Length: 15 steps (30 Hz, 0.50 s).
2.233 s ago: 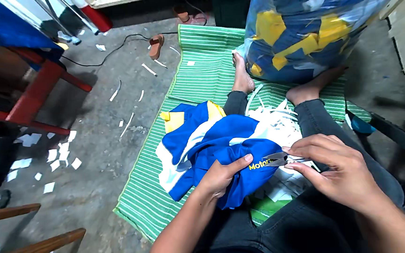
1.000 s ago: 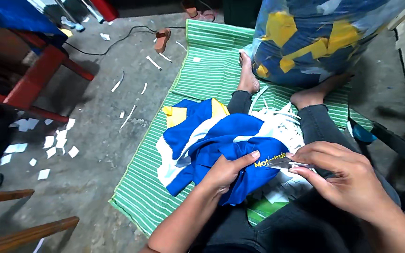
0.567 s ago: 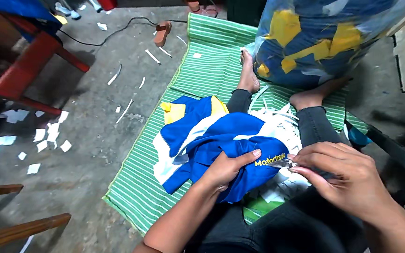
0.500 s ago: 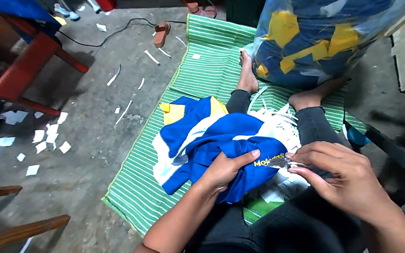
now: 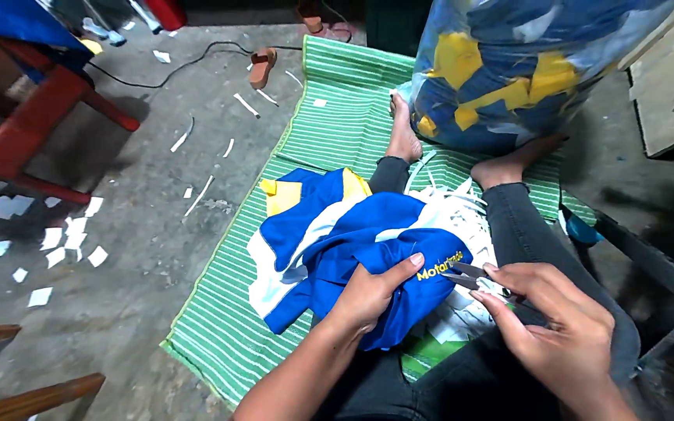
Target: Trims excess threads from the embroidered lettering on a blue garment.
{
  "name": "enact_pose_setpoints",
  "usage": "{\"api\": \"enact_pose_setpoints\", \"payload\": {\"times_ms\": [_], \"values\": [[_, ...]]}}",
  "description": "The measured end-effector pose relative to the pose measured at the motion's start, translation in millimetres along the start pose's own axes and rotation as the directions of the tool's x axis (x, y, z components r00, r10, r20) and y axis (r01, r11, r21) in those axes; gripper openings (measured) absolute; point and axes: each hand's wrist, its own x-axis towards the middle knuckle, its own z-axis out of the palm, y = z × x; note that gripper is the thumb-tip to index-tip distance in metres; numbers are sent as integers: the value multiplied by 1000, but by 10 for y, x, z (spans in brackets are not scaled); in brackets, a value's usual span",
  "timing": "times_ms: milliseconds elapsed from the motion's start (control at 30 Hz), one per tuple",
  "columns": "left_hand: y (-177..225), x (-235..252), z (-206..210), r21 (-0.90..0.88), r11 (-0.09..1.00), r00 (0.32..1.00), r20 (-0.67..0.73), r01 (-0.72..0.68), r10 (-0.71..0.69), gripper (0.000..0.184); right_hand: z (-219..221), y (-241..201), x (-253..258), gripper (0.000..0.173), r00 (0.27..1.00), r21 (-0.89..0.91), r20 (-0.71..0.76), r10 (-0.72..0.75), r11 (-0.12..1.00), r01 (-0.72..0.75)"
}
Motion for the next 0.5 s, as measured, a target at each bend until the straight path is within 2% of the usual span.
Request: {"api": "enact_pose_setpoints", "payload": {"times_ms": [267, 500], "values": [[-8, -8, 2, -9, 1000, 1000, -7, -13, 13, 7, 25, -6, 19, 26, 1000, -14, 9, 1, 1000, -1], [-21, -4, 15, -9, 1000, 1000, -17, -25, 25, 7, 16, -31, 16, 25, 999, -106, 1, -43, 993, 43]]}}
